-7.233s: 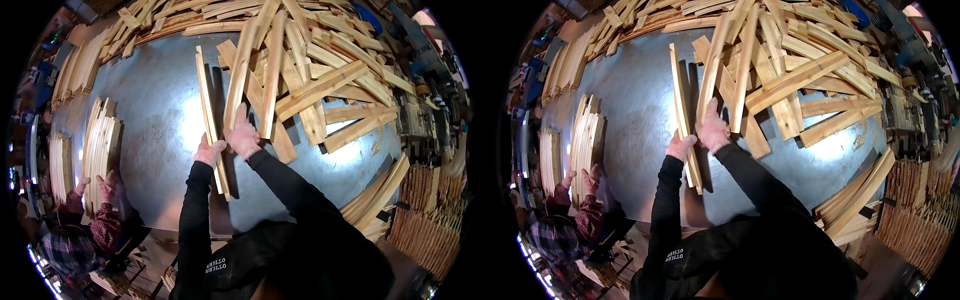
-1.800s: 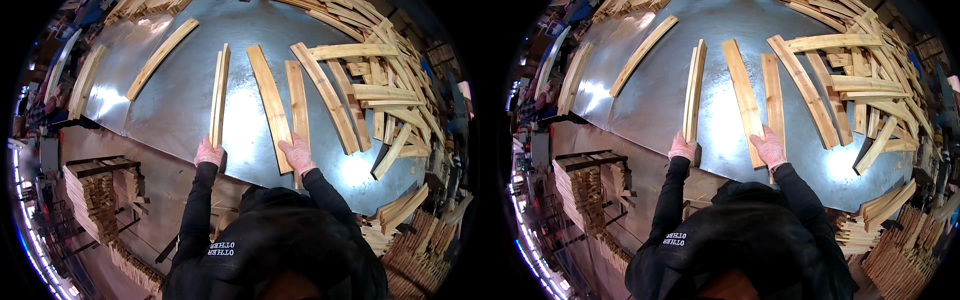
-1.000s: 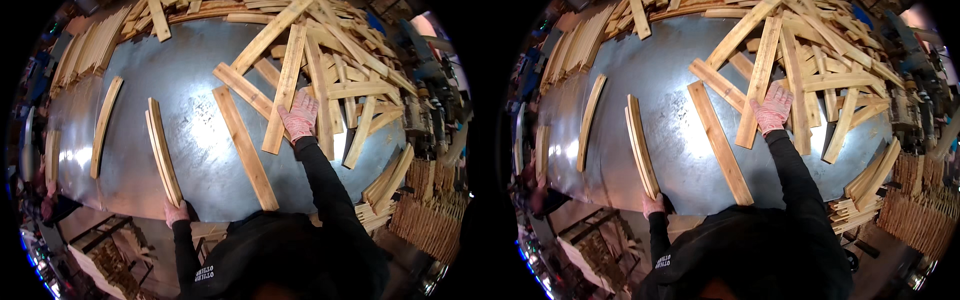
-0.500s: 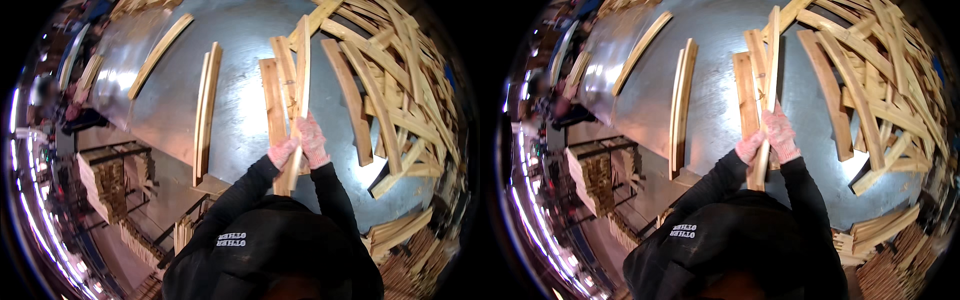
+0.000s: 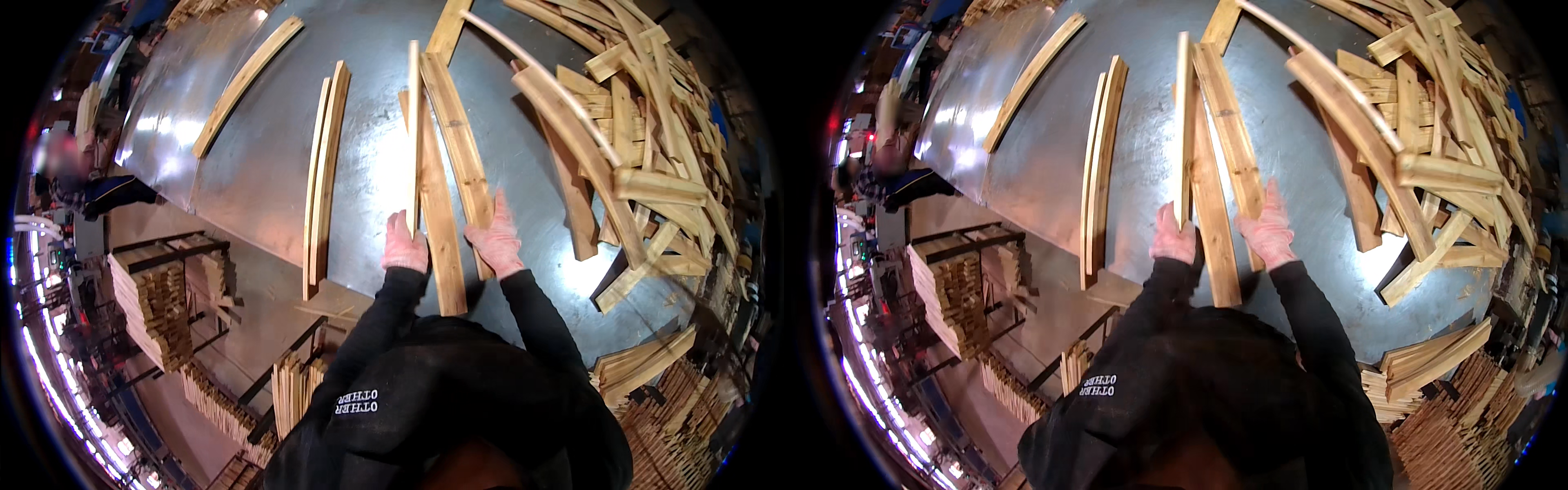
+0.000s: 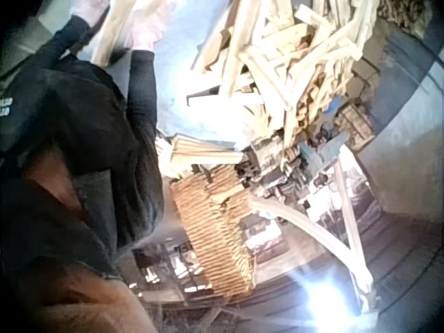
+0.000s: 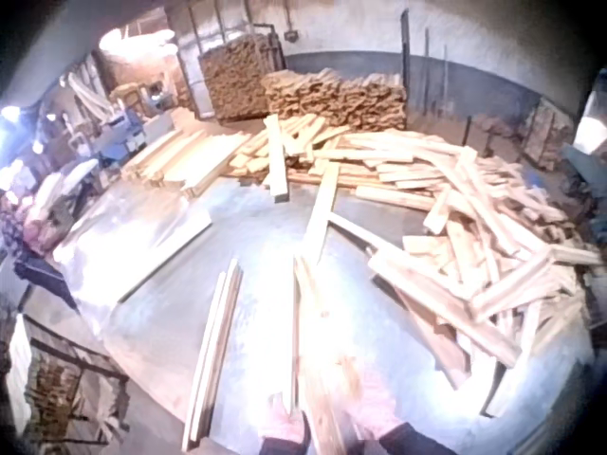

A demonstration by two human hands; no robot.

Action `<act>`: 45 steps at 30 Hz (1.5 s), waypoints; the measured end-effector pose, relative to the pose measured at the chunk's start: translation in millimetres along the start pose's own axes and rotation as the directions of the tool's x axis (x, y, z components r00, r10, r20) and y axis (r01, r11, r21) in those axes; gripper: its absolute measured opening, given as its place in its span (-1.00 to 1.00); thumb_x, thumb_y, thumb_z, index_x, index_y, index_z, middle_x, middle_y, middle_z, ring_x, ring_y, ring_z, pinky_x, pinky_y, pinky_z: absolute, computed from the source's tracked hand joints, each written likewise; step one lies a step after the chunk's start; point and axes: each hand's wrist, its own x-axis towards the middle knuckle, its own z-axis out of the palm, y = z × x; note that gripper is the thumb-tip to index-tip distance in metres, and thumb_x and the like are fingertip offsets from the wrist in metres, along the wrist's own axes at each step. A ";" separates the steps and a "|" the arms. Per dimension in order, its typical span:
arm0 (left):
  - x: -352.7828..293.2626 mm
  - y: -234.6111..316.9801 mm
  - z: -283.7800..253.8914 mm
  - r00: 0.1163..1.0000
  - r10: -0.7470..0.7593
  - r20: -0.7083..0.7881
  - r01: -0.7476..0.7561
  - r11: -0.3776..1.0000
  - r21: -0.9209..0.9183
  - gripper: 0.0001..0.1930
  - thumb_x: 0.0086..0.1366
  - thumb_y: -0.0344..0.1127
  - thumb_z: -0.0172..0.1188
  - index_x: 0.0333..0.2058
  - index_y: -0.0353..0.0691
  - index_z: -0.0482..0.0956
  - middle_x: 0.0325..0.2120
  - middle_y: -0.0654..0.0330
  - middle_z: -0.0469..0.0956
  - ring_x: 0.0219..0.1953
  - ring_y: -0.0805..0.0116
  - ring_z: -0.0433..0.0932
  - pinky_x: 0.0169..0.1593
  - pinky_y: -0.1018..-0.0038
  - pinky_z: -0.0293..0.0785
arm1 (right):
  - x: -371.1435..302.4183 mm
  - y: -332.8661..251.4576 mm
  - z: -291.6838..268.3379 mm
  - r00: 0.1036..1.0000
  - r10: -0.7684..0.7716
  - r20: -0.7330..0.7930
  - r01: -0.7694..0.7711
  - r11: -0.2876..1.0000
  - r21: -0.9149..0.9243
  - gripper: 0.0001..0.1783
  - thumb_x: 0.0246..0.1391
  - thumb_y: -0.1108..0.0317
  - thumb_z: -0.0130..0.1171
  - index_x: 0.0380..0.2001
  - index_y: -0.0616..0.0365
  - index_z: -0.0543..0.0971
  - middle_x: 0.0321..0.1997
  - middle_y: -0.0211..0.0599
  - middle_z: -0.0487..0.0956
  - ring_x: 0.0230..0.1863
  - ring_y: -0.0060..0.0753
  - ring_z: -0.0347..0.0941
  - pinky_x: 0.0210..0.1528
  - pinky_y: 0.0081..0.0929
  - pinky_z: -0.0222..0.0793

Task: The person repeatedly picks up thin wooden planks from a large pile on a metal table and stacks them into neat, aligned bundles. The person wears pink gloves and works continuously to organize the scattered planks into orderly stacks.

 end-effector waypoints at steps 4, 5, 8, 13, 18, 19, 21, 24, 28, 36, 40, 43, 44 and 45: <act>-3.1 -14.0 4.6 0.932 -0.032 0.362 0.357 0.262 -0.897 -0.45 0.27 -0.53 0.11 0.23 -0.26 0.23 0.03 0.20 0.44 0.01 0.44 0.43 0.07 0.48 0.42 | -22.0 -9.4 4.5 0.972 -0.140 0.189 0.078 0.950 0.302 -0.10 0.02 0.18 0.30 0.36 0.21 0.12 0.21 0.12 0.40 0.23 0.05 0.32 0.26 -0.29 0.25; -4.3 -5.5 -0.4 0.929 -0.039 0.367 0.369 0.072 -0.927 -0.41 0.28 -0.47 0.17 0.26 -0.27 0.20 -0.04 0.22 0.48 -0.09 0.45 0.47 0.01 0.48 0.44 | -27.3 -11.7 20.2 0.951 -0.230 0.206 0.201 0.968 0.153 -0.10 0.02 0.14 0.29 0.35 0.21 0.13 0.22 0.13 0.39 0.24 0.05 0.31 0.27 -0.27 0.24; 6.1 -20.9 -5.7 0.928 -0.026 0.371 0.312 0.599 -0.738 -0.35 0.25 -0.41 0.23 0.28 -0.28 0.18 -0.10 0.23 0.51 -0.16 0.44 0.49 -0.04 0.49 0.47 | -40.9 -9.5 55.0 0.924 -0.319 0.212 0.365 0.901 -0.233 -0.06 0.00 -0.01 0.27 0.36 0.18 0.14 0.29 0.14 0.30 0.29 0.06 0.25 0.31 -0.21 0.17; 42.4 -14.5 -68.0 0.968 -0.059 0.244 0.091 0.989 -0.121 -0.23 0.15 -0.31 0.30 0.29 -0.31 0.14 -0.05 -0.12 0.55 -0.05 0.09 0.59 0.03 0.27 0.46 | -53.9 -31.2 69.1 0.970 -0.126 0.207 0.225 0.789 -0.572 0.15 -0.07 -0.27 0.18 0.42 0.14 -0.06 0.47 0.09 -0.02 0.43 0.11 -0.01 0.42 -0.05 -0.10; 36.0 -10.7 -83.1 0.998 -0.023 0.060 0.028 0.996 -0.086 -0.32 0.18 -0.25 0.19 0.26 -0.26 0.20 -0.10 -0.12 0.56 -0.06 -0.03 0.57 0.02 0.24 0.47 | -11.3 -32.0 59.1 0.980 -0.199 -0.002 0.192 0.947 -0.255 0.15 -0.10 0.00 0.34 0.41 0.23 -0.07 0.46 0.16 -0.03 0.43 0.15 -0.02 0.43 -0.13 -0.06; 30.2 -23.3 -72.8 0.998 0.035 0.052 -0.025 0.984 -0.176 -0.33 0.19 -0.23 0.20 0.23 -0.35 0.22 -0.08 -0.13 0.56 -0.03 -0.01 0.56 0.02 0.23 0.48 | -1.2 -38.2 56.1 0.995 -0.101 0.026 0.103 0.991 -0.085 0.06 -0.05 0.12 0.34 0.40 0.23 0.00 0.43 0.17 0.05 0.41 0.14 0.04 0.43 -0.24 -0.01; 18.4 -22.1 -57.9 0.993 0.033 0.115 -0.013 0.986 -0.165 -0.20 0.20 -0.09 0.24 0.29 -0.36 0.11 0.09 -0.18 0.43 0.13 -0.04 0.45 0.13 0.24 0.40 | 4.9 -36.3 67.7 0.976 -0.147 0.161 0.107 0.967 0.232 -0.12 0.08 0.09 0.24 0.36 0.24 0.12 0.37 0.16 0.19 0.38 0.14 0.10 0.43 -0.31 0.01; 6.1 -34.1 -18.8 0.986 0.148 0.072 -0.124 0.955 -0.270 0.03 0.10 -0.08 0.35 0.37 -0.32 -0.12 0.16 -0.27 0.31 0.19 -0.04 0.38 0.21 0.30 0.32 | 11.0 -52.0 55.3 0.875 -0.283 0.392 0.270 0.959 0.091 -0.26 0.20 -0.01 0.10 0.31 0.20 0.25 0.31 0.03 0.34 0.34 -0.11 0.23 0.40 -0.23 0.06; 10.2 0.1 -19.1 0.980 -0.148 0.136 0.159 0.984 -0.077 -0.01 0.09 -0.32 0.29 0.36 -0.33 -0.18 0.13 -0.22 0.36 0.10 -0.06 0.46 0.15 0.28 0.37 | 21.7 -51.2 -103.4 0.781 -0.316 -0.539 -0.166 0.727 -0.666 -0.01 0.00 -0.11 0.23 0.36 0.21 0.11 0.42 0.12 0.11 0.43 0.11 -0.03 0.44 -0.01 -0.15; 17.2 -29.4 -23.5 0.997 -0.042 0.057 0.042 0.999 0.013 -0.05 0.08 -0.30 0.29 0.35 -0.32 -0.10 0.05 -0.22 0.45 0.01 -0.03 0.53 0.08 0.27 0.44 | -1.5 50.9 -160.9 0.798 0.023 -0.602 0.068 0.990 0.127 -0.07 -0.12 0.37 0.32 0.35 0.23 0.17 0.36 0.06 0.23 0.36 0.01 0.17 0.39 -0.32 0.07; 23.2 -16.6 -51.6 0.984 -0.112 0.140 0.104 0.992 0.067 -0.06 0.07 -0.31 0.30 0.34 -0.32 -0.08 -0.04 -0.22 0.50 -0.04 -0.04 0.55 0.03 0.27 0.48 | -16.1 17.2 -79.5 0.777 -0.190 -0.600 0.178 0.981 -0.081 -0.09 -0.12 0.47 0.31 0.34 0.15 0.18 0.30 0.06 0.24 0.29 0.01 0.23 0.29 -0.23 0.24; 20.7 -41.8 -44.0 0.996 0.039 0.086 -0.039 0.999 -0.006 -0.03 0.09 -0.26 0.31 0.35 -0.32 -0.11 -0.07 -0.21 0.51 -0.07 -0.04 0.56 0.01 0.24 0.48 | -11.1 -14.1 -11.9 0.924 -0.143 -0.354 0.296 0.853 0.429 -0.11 -0.07 0.44 0.31 0.35 0.13 0.16 0.30 0.05 0.24 0.29 0.00 0.22 0.29 -0.21 0.23; 21.7 -46.8 -39.8 0.992 0.114 0.059 -0.117 0.992 0.051 0.00 0.09 -0.20 0.33 0.36 -0.32 -0.14 -0.05 -0.21 0.50 -0.05 -0.04 0.56 0.03 0.23 0.47 | -7.5 -22.5 15.2 0.963 -0.134 -0.233 0.247 0.786 0.567 -0.12 -0.04 0.42 0.31 0.35 0.13 0.16 0.30 0.05 0.24 0.31 -0.01 0.21 0.31 -0.23 0.21; 24.0 -44.0 -43.0 0.992 0.042 0.115 -0.047 0.998 0.037 0.03 0.08 -0.16 0.34 0.37 -0.32 -0.16 -0.02 -0.23 0.48 -0.03 -0.05 0.54 0.04 0.22 0.46 | -5.1 -19.7 45.1 0.954 -0.217 -0.205 0.287 0.853 0.436 -0.17 0.03 0.31 0.26 0.35 0.13 0.16 0.31 0.06 0.24 0.34 0.01 0.17 0.35 -0.22 0.15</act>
